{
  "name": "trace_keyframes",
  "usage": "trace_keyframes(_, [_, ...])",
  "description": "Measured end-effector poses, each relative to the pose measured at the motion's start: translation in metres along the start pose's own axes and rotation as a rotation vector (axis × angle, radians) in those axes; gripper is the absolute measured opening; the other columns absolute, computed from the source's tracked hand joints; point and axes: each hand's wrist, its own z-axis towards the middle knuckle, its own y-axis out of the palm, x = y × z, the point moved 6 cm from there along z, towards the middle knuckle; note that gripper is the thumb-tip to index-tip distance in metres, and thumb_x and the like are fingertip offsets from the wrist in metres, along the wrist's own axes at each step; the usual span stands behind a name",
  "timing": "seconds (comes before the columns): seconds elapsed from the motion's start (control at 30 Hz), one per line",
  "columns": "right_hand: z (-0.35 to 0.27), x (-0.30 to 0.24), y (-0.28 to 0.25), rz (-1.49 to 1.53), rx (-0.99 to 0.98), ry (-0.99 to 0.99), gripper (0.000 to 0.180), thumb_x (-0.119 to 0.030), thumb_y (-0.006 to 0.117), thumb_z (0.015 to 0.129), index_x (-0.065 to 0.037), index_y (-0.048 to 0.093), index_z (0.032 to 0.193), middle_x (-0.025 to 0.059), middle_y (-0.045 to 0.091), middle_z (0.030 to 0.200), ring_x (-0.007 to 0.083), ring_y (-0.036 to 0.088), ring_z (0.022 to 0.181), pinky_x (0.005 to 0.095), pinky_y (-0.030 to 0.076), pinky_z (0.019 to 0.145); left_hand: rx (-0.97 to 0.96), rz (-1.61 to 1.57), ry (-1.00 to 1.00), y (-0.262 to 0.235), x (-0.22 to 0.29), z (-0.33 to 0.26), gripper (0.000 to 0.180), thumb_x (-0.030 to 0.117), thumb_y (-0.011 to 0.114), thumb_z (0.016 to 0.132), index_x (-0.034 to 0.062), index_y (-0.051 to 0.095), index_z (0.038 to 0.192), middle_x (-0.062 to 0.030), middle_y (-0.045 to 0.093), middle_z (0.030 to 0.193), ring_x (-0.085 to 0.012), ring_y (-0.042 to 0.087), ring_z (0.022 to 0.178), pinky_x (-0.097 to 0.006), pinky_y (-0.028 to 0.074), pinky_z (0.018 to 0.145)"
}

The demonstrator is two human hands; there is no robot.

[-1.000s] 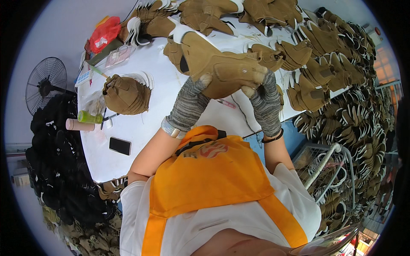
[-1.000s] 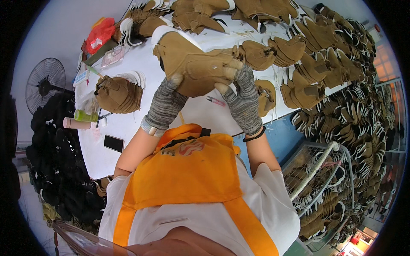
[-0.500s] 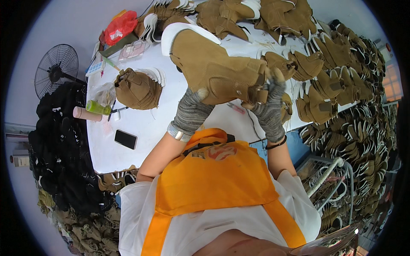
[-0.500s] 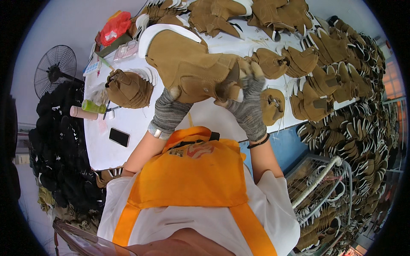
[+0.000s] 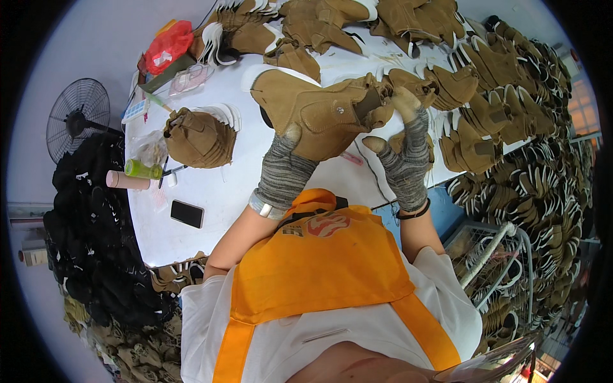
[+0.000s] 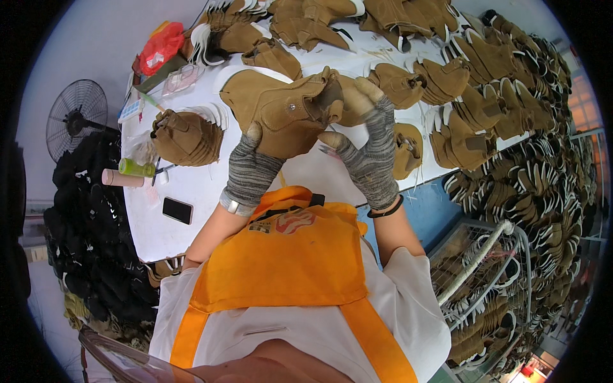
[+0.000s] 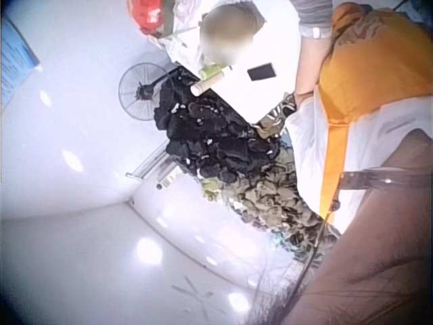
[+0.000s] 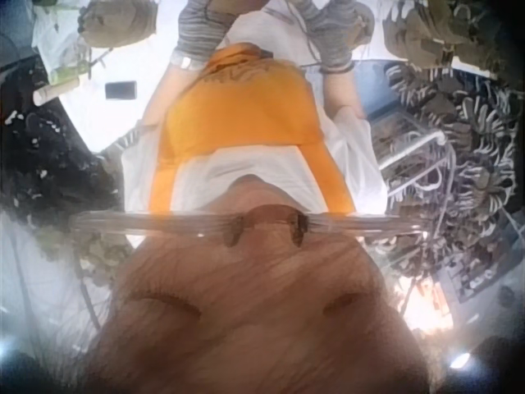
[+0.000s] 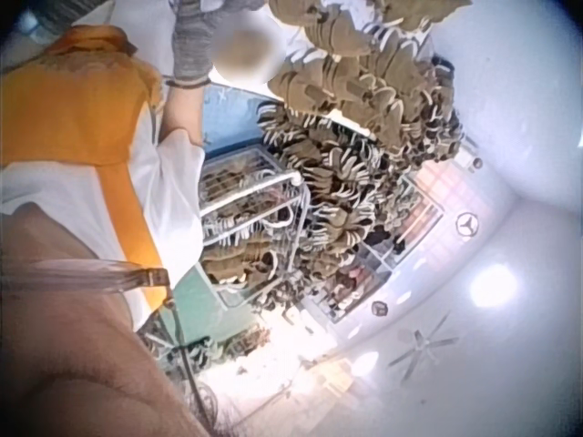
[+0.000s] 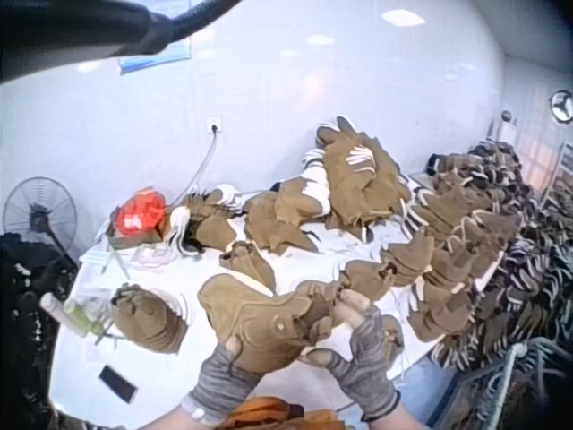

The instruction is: The person trims excess material from the top edges of brown suede boot uppers using small shears, handling each piece one by one from a large pile on the table.

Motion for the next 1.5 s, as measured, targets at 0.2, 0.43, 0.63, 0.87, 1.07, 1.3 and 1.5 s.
trace_keyframes(0.2, [0.014, -0.008, -0.004, -0.307, -0.256, -0.054, 0.029, -0.012, 0.077, 0.068, -0.016, 0.071, 0.096, 0.0059, 0.062, 0.109, 0.0260, 0.054, 0.114, 0.0469, 0.030, 0.109, 0.018, 0.046, 0.018, -0.003, -0.001, 0.001, 0.065, 0.031, 0.059, 0.093, 0.0034, 0.029, 0.143, -0.0166, 0.040, 0.142, -0.0321, 0.041, 0.131, -0.046, 0.034, 0.111])
trace_keyframes(0.43, [0.014, -0.002, -0.008, -0.373, -0.403, -0.212, 0.022, -0.009, 0.072, 0.072, -0.012, 0.071, 0.094, 0.0072, 0.063, 0.104, 0.0276, 0.056, 0.109, 0.0453, 0.034, 0.107, 0.066, 0.217, 0.059, -0.006, 0.005, -0.005, 0.069, 0.033, 0.062, 0.090, 0.0070, 0.028, 0.145, -0.0134, 0.041, 0.140, -0.0283, 0.044, 0.128, -0.042, 0.038, 0.108])
trace_keyframes(0.63, [0.006, 0.003, -0.008, -0.075, -0.434, 0.011, 0.015, -0.005, 0.070, 0.076, -0.008, 0.070, 0.091, 0.0081, 0.064, 0.100, 0.0289, 0.058, 0.105, 0.0423, 0.044, 0.097, 0.068, 0.222, -0.010, -0.003, 0.002, -0.010, 0.069, 0.035, 0.063, 0.090, 0.0068, 0.029, 0.144, -0.0125, 0.043, 0.138, -0.0280, 0.045, 0.127, -0.042, 0.041, 0.105])
trace_keyframes(0.87, [0.005, 0.008, -0.009, 0.291, -0.409, 0.042, 0.007, -0.009, 0.066, 0.082, -0.003, 0.066, 0.085, 0.0083, 0.063, 0.095, 0.0273, 0.060, 0.100, 0.0368, 0.046, 0.093, 0.036, 0.182, 0.008, 0.008, 0.002, -0.009, 0.067, 0.038, 0.064, 0.090, 0.0029, 0.034, 0.139, -0.0126, 0.047, 0.132, -0.0243, 0.050, 0.120, -0.036, 0.043, 0.101])
trace_keyframes(1.07, [0.006, 0.043, -0.033, 0.978, 0.237, 0.384, 0.019, -0.022, 0.063, 0.091, -0.005, 0.058, 0.097, 0.0082, 0.054, 0.104, 0.0221, 0.056, 0.102, 0.0594, 0.041, 0.104, 0.002, 0.471, 0.231, 0.012, 0.013, -0.019, 0.063, 0.033, 0.063, 0.091, 0.0049, 0.035, 0.140, -0.0100, 0.044, 0.136, -0.0222, 0.045, 0.123, -0.035, 0.038, 0.105])
trace_keyframes(1.3, [-0.008, 0.038, -0.034, 0.621, 0.194, 0.553, 0.031, -0.031, 0.058, 0.095, 0.000, 0.058, 0.098, 0.0100, 0.058, 0.098, 0.0212, 0.058, 0.095, 0.0416, 0.049, 0.095, 0.012, 0.706, 0.317, -0.006, 0.016, -0.019, 0.067, 0.036, 0.066, 0.089, 0.0044, 0.035, 0.139, -0.0084, 0.043, 0.137, -0.0206, 0.044, 0.123, -0.034, 0.036, 0.106])
trace_keyframes(1.5, [-0.013, 0.032, -0.041, 0.232, 0.080, 0.486, 0.023, -0.016, 0.061, 0.091, -0.003, 0.062, 0.110, 0.0069, 0.063, 0.106, 0.0201, 0.060, 0.097, 0.0311, 0.046, 0.091, 0.048, 0.569, 0.295, -0.005, 0.013, -0.020, 0.071, 0.035, 0.067, 0.088, 0.0052, 0.032, 0.142, -0.0086, 0.041, 0.140, -0.0214, 0.044, 0.125, -0.035, 0.034, 0.108])
